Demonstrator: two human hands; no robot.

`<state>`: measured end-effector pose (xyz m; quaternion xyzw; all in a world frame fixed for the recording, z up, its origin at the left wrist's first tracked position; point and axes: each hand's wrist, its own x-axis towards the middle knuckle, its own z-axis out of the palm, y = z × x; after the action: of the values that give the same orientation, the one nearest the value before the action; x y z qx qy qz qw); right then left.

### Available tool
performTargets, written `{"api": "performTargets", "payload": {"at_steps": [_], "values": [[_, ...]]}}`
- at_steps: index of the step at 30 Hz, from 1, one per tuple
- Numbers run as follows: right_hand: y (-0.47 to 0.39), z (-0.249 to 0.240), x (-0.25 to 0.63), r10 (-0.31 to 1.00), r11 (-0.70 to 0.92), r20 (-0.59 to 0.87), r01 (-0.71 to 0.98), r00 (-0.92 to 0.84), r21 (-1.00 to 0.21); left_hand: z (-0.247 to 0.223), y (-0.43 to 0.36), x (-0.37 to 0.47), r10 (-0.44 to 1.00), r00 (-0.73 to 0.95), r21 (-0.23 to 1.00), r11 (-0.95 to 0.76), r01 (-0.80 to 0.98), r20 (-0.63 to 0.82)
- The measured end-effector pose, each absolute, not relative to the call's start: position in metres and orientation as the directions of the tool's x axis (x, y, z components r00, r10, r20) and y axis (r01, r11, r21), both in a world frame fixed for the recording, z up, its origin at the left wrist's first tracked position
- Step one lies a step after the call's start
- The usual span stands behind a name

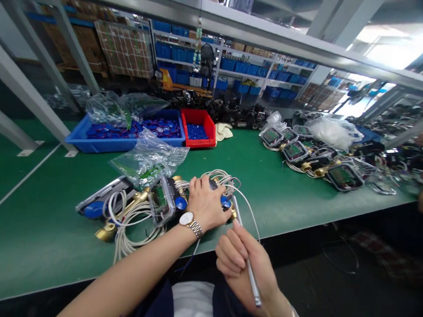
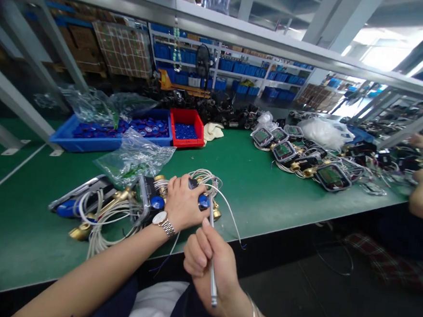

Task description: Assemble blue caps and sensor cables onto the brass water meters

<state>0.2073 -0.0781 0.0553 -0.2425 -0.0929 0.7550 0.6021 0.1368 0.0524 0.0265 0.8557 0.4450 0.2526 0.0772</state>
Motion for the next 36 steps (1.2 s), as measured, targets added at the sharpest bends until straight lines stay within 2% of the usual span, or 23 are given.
{"api": "performTargets", "payload": {"at_steps": [3, 5, 7, 9, 13, 15, 18, 19, 21, 22, 24, 25, 26, 27, 29, 31, 33, 36], "values": [[-0.085, 0.044, 0.230, 0.928, -0.371, -0.234, -0.790, -0.291, -0.488, 0.027, 0.051, 0.133, 0.797, 0.483, 0.360, -0.598, 0.716, 0.363], [-0.090, 0.034, 0.243, 0.929, -0.369, -0.193, -0.748, -0.315, -0.552, 0.027, 0.050, 0.131, 0.798, 0.479, 0.363, -0.596, 0.716, 0.365], [-0.094, 0.027, 0.246, 0.939, -0.338, -0.148, -0.752, -0.311, -0.565, 0.025, 0.049, 0.131, 0.799, 0.477, 0.373, -0.596, 0.711, 0.366], [-0.095, 0.031, 0.240, 0.961, -0.265, -0.083, -0.784, -0.265, -0.562, 0.023, 0.049, 0.131, 0.798, 0.479, 0.381, -0.599, 0.705, 0.366], [-0.087, 0.059, 0.224, 0.996, 0.015, 0.071, -0.701, -0.050, -0.713, 0.026, 0.043, 0.126, 0.789, 0.499, 0.387, -0.612, 0.690, 0.358], [-0.078, 0.071, 0.227, 1.000, 0.014, 0.015, -0.676, 0.004, -0.737, 0.039, 0.035, 0.111, 0.743, 0.560, 0.381, -0.669, 0.639, 0.366], [-0.063, 0.068, 0.253, 0.983, -0.056, -0.160, -0.668, 0.095, -0.742, 0.067, 0.026, 0.059, 0.641, 0.641, 0.324, -0.767, 0.554, 0.423], [-0.060, 0.060, 0.266, 0.969, -0.058, -0.196, -0.632, 0.151, -0.773, 0.074, 0.027, 0.035, 0.657, 0.591, 0.299, -0.747, 0.594, 0.468], [-0.058, 0.039, 0.294, 0.934, -0.047, -0.209, -0.480, 0.290, -0.876, 0.078, 0.033, -0.020, 0.747, 0.335, 0.295, -0.571, 0.766, 0.574], [-0.058, 0.026, 0.308, 0.910, -0.047, -0.188, -0.360, 0.369, -0.932, 0.074, 0.038, -0.048, 0.794, 0.189, 0.320, -0.433, 0.842, 0.578], [-0.059, 0.001, 0.335, 0.841, -0.093, -0.105, -0.049, 0.531, -0.994, 0.056, 0.048, -0.096, 0.884, -0.095, 0.444, -0.134, 0.886, 0.457], [-0.059, -0.011, 0.348, 0.804, -0.157, -0.061, 0.112, 0.592, -0.981, 0.045, 0.050, -0.114, 0.909, -0.203, 0.530, -0.023, 0.848, 0.364], [-0.059, -0.022, 0.360, 0.776, -0.245, -0.027, 0.263, 0.630, -0.933, 0.033, 0.051, -0.127, 0.939, -0.224, 0.591, 0.028, 0.806, 0.262], [-0.057, -0.031, 0.370, 0.761, -0.341, -0.006, 0.392, 0.648, -0.855, 0.021, 0.049, -0.133, 0.968, -0.180, 0.597, 0.042, 0.801, 0.174], [-0.050, -0.046, 0.386, 0.765, -0.481, 0.008, 0.579, 0.644, -0.658, 0.001, 0.038, -0.129, 0.954, -0.183, 0.546, 0.025, 0.838, 0.238], [-0.041, -0.057, 0.395, 0.790, -0.520, 0.031, 0.695, 0.613, -0.497, -0.013, 0.021, -0.111, 0.927, -0.190, 0.483, 0.011, 0.876, 0.323], [-0.033, -0.064, 0.398, 0.820, -0.499, 0.066, 0.767, 0.568, -0.402, -0.024, 0.002, -0.092, 0.918, -0.151, 0.437, -0.027, 0.899, 0.368], [-0.025, -0.073, 0.398, 0.840, -0.488, 0.078, 0.810, 0.537, -0.323, -0.033, -0.020, -0.085, 0.930, -0.086, 0.381, -0.061, 0.922, 0.358]]}}
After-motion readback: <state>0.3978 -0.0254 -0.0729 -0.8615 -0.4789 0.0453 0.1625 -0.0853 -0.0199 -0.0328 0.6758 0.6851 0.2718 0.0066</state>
